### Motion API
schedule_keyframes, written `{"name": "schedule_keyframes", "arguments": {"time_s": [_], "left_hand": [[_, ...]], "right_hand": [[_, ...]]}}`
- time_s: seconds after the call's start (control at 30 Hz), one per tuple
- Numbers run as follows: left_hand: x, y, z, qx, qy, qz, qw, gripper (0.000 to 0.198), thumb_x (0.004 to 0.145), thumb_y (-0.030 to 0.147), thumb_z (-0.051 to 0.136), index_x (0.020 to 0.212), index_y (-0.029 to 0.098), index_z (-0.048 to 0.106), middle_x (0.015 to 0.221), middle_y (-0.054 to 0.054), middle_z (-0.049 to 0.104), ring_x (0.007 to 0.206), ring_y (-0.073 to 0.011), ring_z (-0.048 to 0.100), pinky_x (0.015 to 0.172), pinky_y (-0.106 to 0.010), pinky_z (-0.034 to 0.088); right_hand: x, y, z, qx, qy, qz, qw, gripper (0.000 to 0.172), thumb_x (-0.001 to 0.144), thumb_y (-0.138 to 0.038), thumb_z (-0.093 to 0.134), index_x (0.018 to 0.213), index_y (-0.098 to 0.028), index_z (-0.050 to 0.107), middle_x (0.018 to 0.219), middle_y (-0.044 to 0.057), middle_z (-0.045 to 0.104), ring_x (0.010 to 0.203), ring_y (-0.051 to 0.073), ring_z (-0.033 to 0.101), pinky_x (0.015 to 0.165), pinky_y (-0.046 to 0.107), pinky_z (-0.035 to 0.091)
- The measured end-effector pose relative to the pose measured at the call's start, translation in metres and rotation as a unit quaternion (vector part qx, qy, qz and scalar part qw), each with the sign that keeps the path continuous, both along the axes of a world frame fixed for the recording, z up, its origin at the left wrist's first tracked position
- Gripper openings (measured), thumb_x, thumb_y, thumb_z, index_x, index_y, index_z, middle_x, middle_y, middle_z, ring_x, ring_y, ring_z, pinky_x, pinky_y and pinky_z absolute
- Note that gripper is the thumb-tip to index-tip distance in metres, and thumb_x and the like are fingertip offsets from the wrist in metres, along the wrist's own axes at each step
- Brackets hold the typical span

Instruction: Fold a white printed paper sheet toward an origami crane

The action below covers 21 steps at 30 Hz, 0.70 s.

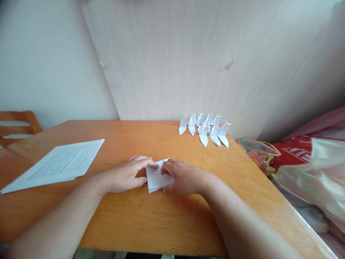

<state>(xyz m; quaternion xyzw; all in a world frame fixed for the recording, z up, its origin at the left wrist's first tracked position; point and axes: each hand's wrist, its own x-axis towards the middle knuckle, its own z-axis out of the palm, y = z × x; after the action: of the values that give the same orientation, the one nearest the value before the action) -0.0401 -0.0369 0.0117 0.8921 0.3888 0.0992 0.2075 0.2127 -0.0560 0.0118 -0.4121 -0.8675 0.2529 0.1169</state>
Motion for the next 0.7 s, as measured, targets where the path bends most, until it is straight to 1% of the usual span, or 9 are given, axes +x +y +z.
{"name": "schedule_keyframes", "arguments": {"time_s": [0.1,0.17,0.23,0.33,0.43,0.53,0.7], "left_hand": [[0.002,-0.002,0.003,0.003,-0.009,-0.01,1.0,0.044,0.077,0.015,0.055,0.118,0.032,0.058,0.122,0.0,0.06,0.119,-0.0237,0.049,0.103,-0.038,0.038],[0.004,-0.003,0.004,0.009,-0.011,-0.012,1.0,0.035,0.079,0.017,0.056,0.111,0.03,0.06,0.117,-0.001,0.062,0.114,-0.0242,0.05,0.099,-0.037,0.041],[0.007,-0.003,0.004,0.023,-0.012,-0.01,1.0,0.023,0.081,0.023,0.059,0.103,0.028,0.062,0.109,-0.002,0.063,0.109,-0.0246,0.052,0.095,-0.038,0.042],[0.01,-0.002,0.0,0.054,-0.014,-0.012,0.998,0.008,0.085,0.03,0.061,0.091,0.025,0.063,0.099,-0.002,0.064,0.103,-0.0234,0.053,0.097,-0.04,0.039],[0.013,0.0,-0.004,0.071,-0.014,-0.007,0.997,0.007,0.089,0.032,0.059,0.089,0.026,0.063,0.101,-0.002,0.064,0.107,-0.0229,0.053,0.103,-0.043,0.035],[0.013,0.002,-0.006,0.072,-0.007,-0.003,0.997,0.011,0.092,0.033,0.055,0.089,0.027,0.064,0.107,-0.002,0.065,0.114,-0.0237,0.051,0.107,-0.047,0.032],[0.013,0.003,-0.005,0.058,0.008,-0.007,0.998,0.022,0.093,0.031,0.053,0.074,0.022,0.06,0.115,-0.001,0.066,0.119,-0.0237,0.049,0.11,-0.049,0.028]], "right_hand": [[-0.002,0.0,0.001,0.011,-0.008,-0.003,1.0,0.038,0.071,-0.04,0.073,0.101,-0.022,0.059,0.102,0.003,0.063,0.085,0.018,0.057,0.069,0.028,0.04],[-0.003,-0.001,0.003,0.021,-0.017,-0.002,1.0,0.034,0.072,-0.039,0.072,0.098,-0.021,0.059,0.101,0.003,0.062,0.084,0.018,0.056,0.068,0.028,0.039],[-0.004,-0.001,0.005,0.026,-0.026,0.007,0.999,0.029,0.073,-0.036,0.07,0.095,-0.021,0.059,0.099,0.004,0.062,0.083,0.018,0.055,0.067,0.027,0.039],[-0.003,0.002,0.006,0.02,-0.024,0.02,0.999,0.022,0.072,-0.027,0.066,0.092,-0.02,0.059,0.097,0.004,0.062,0.081,0.017,0.055,0.066,0.027,0.039],[0.001,0.007,0.004,-0.007,-0.013,0.024,1.0,0.021,0.072,-0.019,0.062,0.092,-0.02,0.059,0.094,0.003,0.063,0.079,0.017,0.055,0.066,0.026,0.039],[0.006,0.013,0.004,-0.05,0.0,0.017,0.999,0.022,0.074,-0.017,0.058,0.095,-0.02,0.06,0.091,0.002,0.064,0.076,0.016,0.056,0.064,0.025,0.04],[0.01,0.016,0.008,-0.09,0.026,-0.014,0.995,0.018,0.078,-0.016,0.052,0.093,-0.02,0.061,0.087,0.001,0.064,0.075,0.015,0.056,0.063,0.024,0.041]]}}
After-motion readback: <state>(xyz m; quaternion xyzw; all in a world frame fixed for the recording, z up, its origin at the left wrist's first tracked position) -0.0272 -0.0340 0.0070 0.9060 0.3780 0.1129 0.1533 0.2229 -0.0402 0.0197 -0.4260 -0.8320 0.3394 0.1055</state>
